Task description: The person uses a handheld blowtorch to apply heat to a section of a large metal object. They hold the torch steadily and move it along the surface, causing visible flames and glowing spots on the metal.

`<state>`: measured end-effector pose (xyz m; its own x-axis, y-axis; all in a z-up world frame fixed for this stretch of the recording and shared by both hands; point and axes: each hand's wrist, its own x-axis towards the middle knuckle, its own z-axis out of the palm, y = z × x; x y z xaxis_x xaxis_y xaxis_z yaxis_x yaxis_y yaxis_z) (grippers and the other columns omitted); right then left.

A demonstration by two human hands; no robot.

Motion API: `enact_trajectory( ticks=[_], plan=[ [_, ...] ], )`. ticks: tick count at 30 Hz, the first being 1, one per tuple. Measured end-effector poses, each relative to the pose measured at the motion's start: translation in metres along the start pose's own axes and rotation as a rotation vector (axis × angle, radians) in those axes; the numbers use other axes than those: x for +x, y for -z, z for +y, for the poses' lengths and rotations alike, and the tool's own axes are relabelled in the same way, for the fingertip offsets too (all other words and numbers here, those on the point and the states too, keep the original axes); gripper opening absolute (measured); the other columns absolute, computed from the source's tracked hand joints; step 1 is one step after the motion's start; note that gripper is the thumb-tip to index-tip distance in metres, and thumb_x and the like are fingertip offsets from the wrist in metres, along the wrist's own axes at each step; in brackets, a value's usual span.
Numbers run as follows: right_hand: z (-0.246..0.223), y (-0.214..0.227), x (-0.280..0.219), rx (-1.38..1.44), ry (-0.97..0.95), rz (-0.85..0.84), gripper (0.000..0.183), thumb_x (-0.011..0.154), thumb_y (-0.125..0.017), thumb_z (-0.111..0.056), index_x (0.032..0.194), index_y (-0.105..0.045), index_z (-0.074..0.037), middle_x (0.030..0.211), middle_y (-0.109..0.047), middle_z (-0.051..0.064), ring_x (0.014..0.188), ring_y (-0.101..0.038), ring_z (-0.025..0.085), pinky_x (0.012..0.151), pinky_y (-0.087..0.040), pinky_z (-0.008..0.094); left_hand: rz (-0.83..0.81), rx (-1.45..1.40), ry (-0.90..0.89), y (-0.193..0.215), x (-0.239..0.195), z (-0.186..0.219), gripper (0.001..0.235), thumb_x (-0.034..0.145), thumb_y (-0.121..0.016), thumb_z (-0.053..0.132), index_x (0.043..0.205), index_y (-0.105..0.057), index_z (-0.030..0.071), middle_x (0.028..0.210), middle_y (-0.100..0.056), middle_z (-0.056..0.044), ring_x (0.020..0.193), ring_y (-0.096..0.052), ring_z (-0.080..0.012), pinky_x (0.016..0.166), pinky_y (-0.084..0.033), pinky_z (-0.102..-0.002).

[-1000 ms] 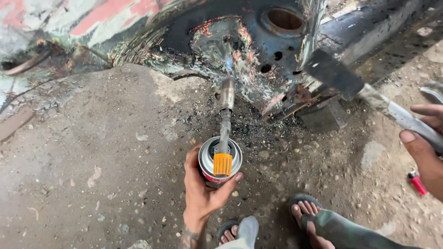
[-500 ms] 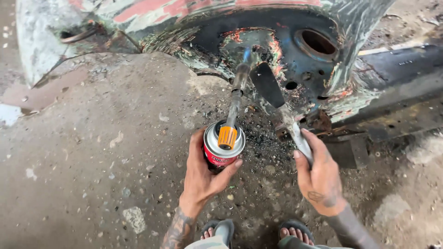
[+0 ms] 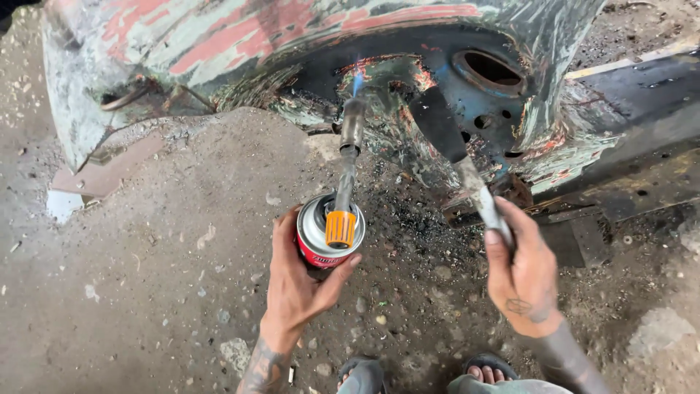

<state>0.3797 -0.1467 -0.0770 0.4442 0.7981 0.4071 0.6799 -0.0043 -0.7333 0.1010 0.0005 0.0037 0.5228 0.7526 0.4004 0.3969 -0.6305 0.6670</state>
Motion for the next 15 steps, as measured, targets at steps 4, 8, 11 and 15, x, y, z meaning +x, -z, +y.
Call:
enact_trajectory(
  ticks=[4, 8, 11, 15],
  plan=[
    [0.025, 0.047, 0.012, -0.287, 0.158, 0.078, 0.042, 0.109, -0.056, -0.020, 0.135, -0.062, 0.012, 0.106, -0.072, 0.027, 0.064, -0.062, 0.025, 0.046, -0.048, 0.032, -0.054, 0.047, -0.094, 0.011, 0.005, -0.007, 0.091, 0.085, -0.079, 0.042, 0.142, -0.029, -0.007, 0.130, -0.049, -0.024, 0.120, -0.056, -0.0351, 0.109, -0.053, -0.048],
    [0.062, 0.094, 0.019, -0.475, 0.347, 0.167, 0.037, 0.112, -0.078, -0.013, 0.135, -0.078, 0.016, 0.116, -0.077, 0.033, 0.090, -0.073, 0.035, 0.067, -0.057, 0.038, -0.099, 0.115, -0.230, 0.023, 0.014, -0.005, 0.087, 0.090, -0.077, 0.042, 0.143, -0.028, -0.008, 0.136, -0.048, -0.029, 0.128, -0.053, -0.0403, 0.113, -0.053, -0.050],
    [0.017, 0.112, 0.034, -0.467, 0.363, 0.125, 0.034, 0.116, -0.079, -0.005, 0.140, -0.078, 0.019, 0.127, -0.071, 0.032, 0.110, -0.070, 0.041, 0.092, -0.058, 0.048, -0.153, 0.172, -0.298, 0.035, 0.022, -0.004, 0.083, 0.091, -0.078, 0.039, 0.141, -0.031, -0.007, 0.129, -0.052, -0.029, 0.116, -0.060, -0.0405, 0.104, -0.058, -0.054],
    [0.004, 0.122, 0.048, -0.454, 0.396, 0.064, 0.033, 0.117, -0.080, -0.002, 0.140, -0.076, 0.021, 0.131, -0.069, 0.034, 0.114, -0.069, 0.044, 0.096, -0.058, 0.049, -0.168, 0.296, -0.329, 0.058, 0.031, 0.006, 0.090, 0.087, -0.084, 0.039, 0.143, -0.030, -0.008, 0.133, -0.052, -0.032, 0.119, -0.060, -0.0448, 0.104, -0.058, -0.054]
  ],
)
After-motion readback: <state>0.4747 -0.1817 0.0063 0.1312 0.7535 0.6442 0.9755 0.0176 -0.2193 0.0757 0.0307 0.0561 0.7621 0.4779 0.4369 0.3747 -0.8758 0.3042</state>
